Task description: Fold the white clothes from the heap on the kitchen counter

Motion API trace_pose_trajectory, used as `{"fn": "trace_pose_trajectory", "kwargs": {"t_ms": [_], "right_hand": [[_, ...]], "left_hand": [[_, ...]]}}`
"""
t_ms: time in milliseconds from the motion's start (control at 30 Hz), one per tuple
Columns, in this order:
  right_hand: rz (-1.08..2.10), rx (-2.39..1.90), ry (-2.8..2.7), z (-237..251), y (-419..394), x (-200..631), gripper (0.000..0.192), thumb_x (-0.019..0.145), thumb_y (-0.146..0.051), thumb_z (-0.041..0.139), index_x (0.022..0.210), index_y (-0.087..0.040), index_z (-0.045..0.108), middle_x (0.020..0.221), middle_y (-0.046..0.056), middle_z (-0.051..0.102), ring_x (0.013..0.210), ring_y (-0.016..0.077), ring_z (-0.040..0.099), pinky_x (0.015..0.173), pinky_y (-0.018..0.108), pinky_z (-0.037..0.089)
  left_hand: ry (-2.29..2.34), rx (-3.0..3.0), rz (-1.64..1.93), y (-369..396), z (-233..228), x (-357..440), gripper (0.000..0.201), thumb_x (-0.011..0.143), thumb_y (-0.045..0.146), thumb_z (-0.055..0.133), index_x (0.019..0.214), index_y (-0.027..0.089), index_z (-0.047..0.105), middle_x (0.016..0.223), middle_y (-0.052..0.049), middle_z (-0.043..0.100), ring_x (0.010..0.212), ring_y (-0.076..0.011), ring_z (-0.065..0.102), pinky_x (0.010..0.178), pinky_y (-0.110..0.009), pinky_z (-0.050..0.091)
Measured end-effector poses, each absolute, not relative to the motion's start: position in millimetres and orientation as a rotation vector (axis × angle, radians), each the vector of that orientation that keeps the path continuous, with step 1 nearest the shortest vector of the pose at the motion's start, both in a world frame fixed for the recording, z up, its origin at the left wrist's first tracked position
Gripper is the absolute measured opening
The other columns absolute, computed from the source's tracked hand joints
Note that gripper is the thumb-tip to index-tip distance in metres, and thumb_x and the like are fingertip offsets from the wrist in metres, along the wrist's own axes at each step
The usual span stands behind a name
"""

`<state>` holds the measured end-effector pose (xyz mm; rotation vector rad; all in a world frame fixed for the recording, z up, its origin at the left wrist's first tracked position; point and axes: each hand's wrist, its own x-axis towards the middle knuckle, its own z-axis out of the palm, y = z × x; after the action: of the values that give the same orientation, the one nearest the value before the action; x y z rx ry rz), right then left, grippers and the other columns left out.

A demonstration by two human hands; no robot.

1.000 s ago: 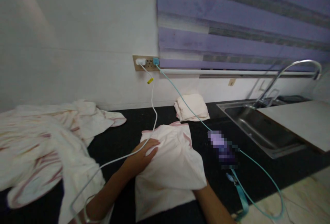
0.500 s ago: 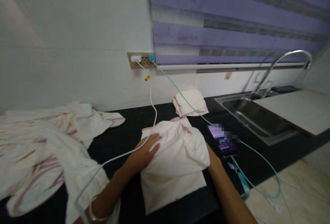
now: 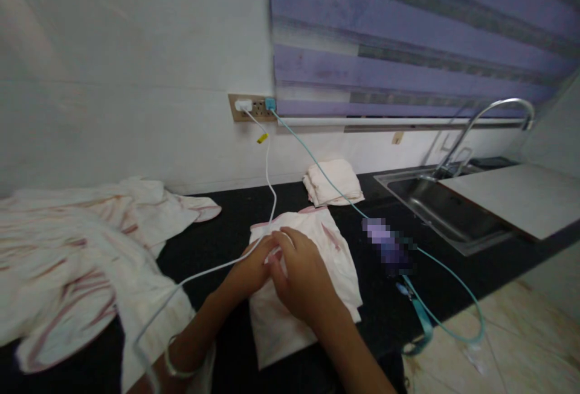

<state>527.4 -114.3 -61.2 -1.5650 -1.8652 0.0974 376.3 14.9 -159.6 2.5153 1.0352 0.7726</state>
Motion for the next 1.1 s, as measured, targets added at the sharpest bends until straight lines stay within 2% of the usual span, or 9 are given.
{"fn": "trace_pose_trajectory", "kwargs": {"t_ms": [100, 200, 367, 500, 700, 800, 867, 967, 1100], "right_hand": [[0.096, -1.835, -1.939, -111, -97, 533, 0.043, 0.100, -0.030, 0.046, 0.140, -0.018, 0.056, 0.146, 0.014, 0.057, 0.140, 0.0302, 0.046, 0.119, 0.054, 0.032], [0.051, -1.876, -1.973, -134, -97, 551, 0.045, 0.101, -0.037, 0.046, 0.141, -0.020, 0.056, 0.151, 0.014, 0.053, 0.146, 0.0315, 0.039, 0.120, 0.053, 0.028], [-0.041, -1.935, -1.906, -135, -110, 566, 0.050, 0.103, -0.043, 0.044, 0.146, -0.021, 0.054, 0.154, 0.013, 0.051, 0.148, 0.0340, 0.036, 0.122, 0.058, 0.020], [-0.063, -1.928, -1.881, -141, -114, 568, 0.051, 0.104, -0.042, 0.039, 0.148, -0.021, 0.053, 0.157, 0.011, 0.049, 0.150, 0.0318, 0.035, 0.122, 0.053, 0.021], [-0.040, -1.913, -1.867, -139, -114, 568, 0.047, 0.104, -0.040, 0.041, 0.145, -0.022, 0.056, 0.155, 0.010, 0.051, 0.148, 0.0302, 0.037, 0.123, 0.051, 0.023], [-0.030, -1.910, -1.857, -137, -113, 569, 0.046, 0.103, -0.039, 0.042, 0.143, -0.022, 0.057, 0.154, 0.010, 0.052, 0.147, 0.0301, 0.038, 0.123, 0.051, 0.022], [-0.028, -1.909, -1.859, -137, -113, 569, 0.045, 0.103, -0.039, 0.042, 0.142, -0.022, 0.058, 0.153, 0.009, 0.053, 0.147, 0.0302, 0.039, 0.123, 0.051, 0.022], [-0.038, -1.910, -1.862, -139, -111, 569, 0.045, 0.102, -0.039, 0.043, 0.141, -0.022, 0.058, 0.153, 0.009, 0.053, 0.146, 0.0301, 0.040, 0.122, 0.051, 0.023], [-0.073, -1.902, -1.876, -142, -110, 570, 0.045, 0.102, -0.038, 0.043, 0.142, -0.022, 0.057, 0.152, 0.010, 0.053, 0.145, 0.0303, 0.040, 0.122, 0.053, 0.024]], "left_hand": [[1.000, 2.590, 0.690, 16, -159, 375, 0.048, 0.102, 0.044, 0.039, 0.141, 0.022, 0.058, 0.150, -0.009, 0.057, 0.142, -0.0239, 0.049, 0.123, -0.045, 0.037], [1.015, 2.641, 0.658, 17, -159, 375, 0.050, 0.103, 0.046, 0.038, 0.142, 0.022, 0.058, 0.153, -0.010, 0.054, 0.144, -0.0243, 0.047, 0.124, -0.047, 0.035], [1.020, 2.642, 0.672, 17, -160, 374, 0.052, 0.103, 0.049, 0.037, 0.143, 0.023, 0.057, 0.154, -0.009, 0.053, 0.144, -0.0238, 0.047, 0.124, -0.046, 0.035], [1.015, 2.579, 0.697, 18, -166, 376, 0.050, 0.103, 0.050, 0.038, 0.141, 0.025, 0.057, 0.154, -0.007, 0.053, 0.145, -0.0214, 0.045, 0.125, -0.044, 0.032], [1.288, 2.532, 1.004, 24, -151, 375, 0.047, 0.099, 0.047, 0.041, 0.133, 0.019, 0.057, 0.141, -0.014, 0.057, 0.135, -0.0298, 0.050, 0.118, -0.048, 0.041], [1.666, 2.517, 0.778, 27, -131, 364, 0.051, 0.097, 0.053, 0.040, 0.117, 0.013, 0.063, 0.115, -0.019, 0.064, 0.112, -0.0371, 0.060, 0.097, -0.054, 0.052], [1.857, 2.463, 0.517, 29, -122, 356, 0.061, 0.095, 0.064, 0.036, 0.102, 0.012, 0.067, 0.108, -0.022, 0.065, 0.106, -0.0411, 0.060, 0.089, -0.057, 0.052], [1.895, 2.395, 0.228, 31, -119, 351, 0.073, 0.091, 0.075, 0.032, 0.093, 0.013, 0.070, 0.110, -0.024, 0.067, 0.109, -0.0430, 0.060, 0.092, -0.058, 0.049], [1.737, 2.344, 0.182, 29, -120, 358, 0.071, 0.093, 0.071, 0.031, 0.090, 0.013, 0.073, 0.106, -0.023, 0.070, 0.107, -0.0390, 0.064, 0.092, -0.048, 0.050]]}}
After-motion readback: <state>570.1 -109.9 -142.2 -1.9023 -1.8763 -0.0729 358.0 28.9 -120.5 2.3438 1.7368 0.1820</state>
